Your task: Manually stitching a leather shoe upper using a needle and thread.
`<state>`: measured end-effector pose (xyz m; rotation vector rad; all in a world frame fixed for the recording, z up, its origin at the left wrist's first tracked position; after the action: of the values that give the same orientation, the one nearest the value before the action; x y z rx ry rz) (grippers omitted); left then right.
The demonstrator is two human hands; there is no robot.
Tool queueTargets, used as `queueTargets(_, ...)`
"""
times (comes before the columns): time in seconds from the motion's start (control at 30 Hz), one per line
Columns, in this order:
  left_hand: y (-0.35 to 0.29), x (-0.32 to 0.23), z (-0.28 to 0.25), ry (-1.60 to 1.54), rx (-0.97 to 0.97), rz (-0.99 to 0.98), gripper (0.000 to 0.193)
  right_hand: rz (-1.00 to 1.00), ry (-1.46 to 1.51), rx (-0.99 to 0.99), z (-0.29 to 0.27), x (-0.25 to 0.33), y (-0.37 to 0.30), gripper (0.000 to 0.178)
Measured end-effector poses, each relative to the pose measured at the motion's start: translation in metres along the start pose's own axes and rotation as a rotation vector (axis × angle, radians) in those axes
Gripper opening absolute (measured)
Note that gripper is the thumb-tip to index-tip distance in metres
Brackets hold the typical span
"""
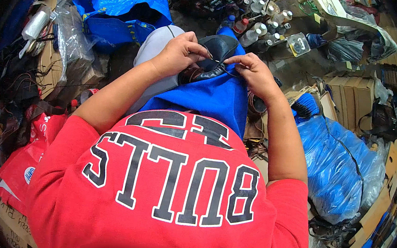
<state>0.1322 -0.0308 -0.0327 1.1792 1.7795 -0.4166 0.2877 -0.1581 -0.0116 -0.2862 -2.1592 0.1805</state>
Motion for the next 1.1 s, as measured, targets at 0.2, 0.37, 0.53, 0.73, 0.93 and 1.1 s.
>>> queueTargets(0.2,0.002,0.0,0.001,0.007,-0.01,-0.002,0.018,0.031,0.042,0.004,-0.002,-0.002,0.002,0.025)
queueTargets(0.37,0.002,0.002,0.003,-0.004,0.029,-0.009,0.019,0.025,0.075,0.017,-0.003,-0.005,0.003,0.023)
queueTargets(0.53,0.004,0.002,0.006,0.002,0.048,0.004,0.019,0.056,0.097,0.025,-0.003,-0.005,0.003,0.023)
queueTargets(0.73,0.018,0.004,0.011,0.003,0.118,0.066,0.018,0.046,0.24,0.07,0.0,-0.013,0.006,0.025)
queueTargets(0.93,0.019,-0.019,0.001,0.199,0.213,0.245,0.022,0.065,0.258,0.071,0.003,-0.008,0.002,0.025)
queueTargets(1.1,0.002,0.001,0.007,-0.15,0.127,-0.057,0.027,0.153,0.49,-0.035,0.009,-0.009,-0.001,0.029)
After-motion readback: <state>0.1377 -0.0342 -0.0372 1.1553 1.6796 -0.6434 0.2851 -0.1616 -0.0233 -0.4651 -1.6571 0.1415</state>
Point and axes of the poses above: each hand's wrist, its own y-axis towards the middle knuckle, its own z-axis out of the palm, x = y × z, the point moved 5 cm from there along y, towards the middle knuckle, and after that the axes turned 2 degrees about -z, right-handed, at the moved point
